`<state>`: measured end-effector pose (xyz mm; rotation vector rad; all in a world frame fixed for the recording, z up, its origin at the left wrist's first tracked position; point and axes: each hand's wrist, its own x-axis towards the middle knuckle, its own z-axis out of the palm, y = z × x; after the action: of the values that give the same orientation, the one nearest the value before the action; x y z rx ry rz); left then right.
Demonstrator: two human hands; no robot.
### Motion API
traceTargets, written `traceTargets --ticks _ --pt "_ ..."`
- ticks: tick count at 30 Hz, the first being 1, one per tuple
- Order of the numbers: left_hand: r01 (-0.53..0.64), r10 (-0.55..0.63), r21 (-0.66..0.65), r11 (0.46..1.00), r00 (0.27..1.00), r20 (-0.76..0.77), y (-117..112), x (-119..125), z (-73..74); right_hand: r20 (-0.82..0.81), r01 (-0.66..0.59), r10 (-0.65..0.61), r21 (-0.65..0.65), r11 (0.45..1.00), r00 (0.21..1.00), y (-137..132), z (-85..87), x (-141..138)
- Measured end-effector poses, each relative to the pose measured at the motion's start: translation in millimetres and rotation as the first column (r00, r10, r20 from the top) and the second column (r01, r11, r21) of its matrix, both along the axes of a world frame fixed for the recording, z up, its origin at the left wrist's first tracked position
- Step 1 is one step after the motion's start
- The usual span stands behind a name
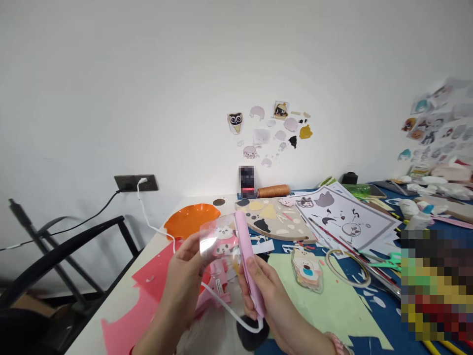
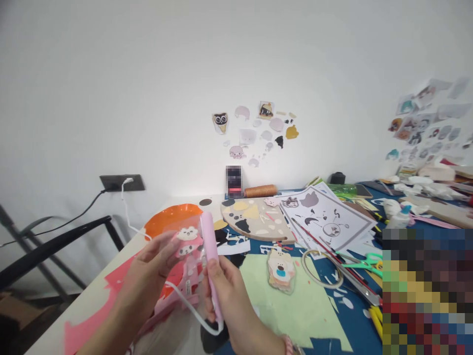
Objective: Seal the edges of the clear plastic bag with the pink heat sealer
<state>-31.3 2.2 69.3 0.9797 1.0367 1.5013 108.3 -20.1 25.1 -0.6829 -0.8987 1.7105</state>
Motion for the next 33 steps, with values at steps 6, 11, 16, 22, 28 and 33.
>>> traceTargets --ticks 6,11,16,22,28,33 --pt "-0.114 0.114 0.007 0.993 0.99 -0.081 -2 0 -0.7 -0.001 -0.001 0.001 -0.019 1.0 1.0 -1 -1.0 0" --pt "-0.074 0.073 0.013 0.997 0.997 0.035 -4 5 3.0 0.011 0.035 -0.034 -0.026 0.999 0.999 1 -3.0 0" --pt "-0.116 0.116 -0.011 0.993 0.992 -0.049 -7 7 4.2 0.019 0.053 -0.053 -0.015 0.998 0.998 2 -4.2 0" --pt "-0.136 0.13 -0.08 0.987 0.988 -0.077 -6 9 -1.3 -0.01 0.027 -0.028 -0.029 0.999 1.0 2 -1.6 -1" --pt "0.074 -0.053 -0.121 0.99 0.984 0.17 -1 8 -2.4 -0.042 0.016 -0.02 -0.071 0.997 0.999 2 1.0 -2" --pt "-0.045 0.057 -0.088 0.995 0.988 0.141 -2 7 2.4 -0.071 0.034 -0.04 -0.093 0.995 0.997 2 0.3 -1"
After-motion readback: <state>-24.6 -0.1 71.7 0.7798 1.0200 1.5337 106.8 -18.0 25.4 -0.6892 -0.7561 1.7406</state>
